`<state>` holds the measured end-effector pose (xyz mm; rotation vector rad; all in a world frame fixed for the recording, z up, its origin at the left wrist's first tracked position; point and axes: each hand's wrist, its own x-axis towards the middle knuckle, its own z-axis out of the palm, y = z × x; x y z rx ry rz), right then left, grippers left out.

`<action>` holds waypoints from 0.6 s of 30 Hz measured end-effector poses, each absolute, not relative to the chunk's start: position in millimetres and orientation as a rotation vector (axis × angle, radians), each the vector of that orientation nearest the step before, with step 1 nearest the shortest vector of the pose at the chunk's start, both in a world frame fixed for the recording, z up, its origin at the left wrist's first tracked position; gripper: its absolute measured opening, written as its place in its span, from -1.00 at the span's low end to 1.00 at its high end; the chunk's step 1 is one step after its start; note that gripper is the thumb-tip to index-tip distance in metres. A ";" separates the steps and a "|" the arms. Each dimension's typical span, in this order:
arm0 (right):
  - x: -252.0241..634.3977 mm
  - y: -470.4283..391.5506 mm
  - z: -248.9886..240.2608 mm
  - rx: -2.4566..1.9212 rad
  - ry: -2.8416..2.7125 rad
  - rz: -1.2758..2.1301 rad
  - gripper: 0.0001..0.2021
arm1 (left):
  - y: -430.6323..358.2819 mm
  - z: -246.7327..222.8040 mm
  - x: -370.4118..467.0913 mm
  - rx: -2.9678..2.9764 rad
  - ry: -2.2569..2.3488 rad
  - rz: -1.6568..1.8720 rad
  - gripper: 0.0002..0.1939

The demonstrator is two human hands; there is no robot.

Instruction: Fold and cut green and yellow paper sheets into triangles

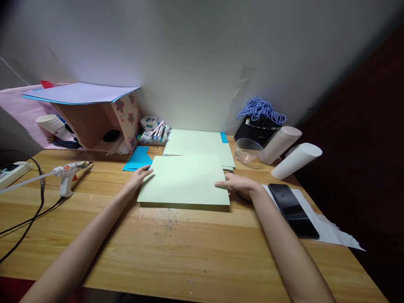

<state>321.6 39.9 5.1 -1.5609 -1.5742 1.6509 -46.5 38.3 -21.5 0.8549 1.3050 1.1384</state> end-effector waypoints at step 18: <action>268.6 6.4 37.6 -1.279 -2.049 1.514 -0.07 | 27.3 -29.8 -28.4 1.518 1.511 1.065 -0.62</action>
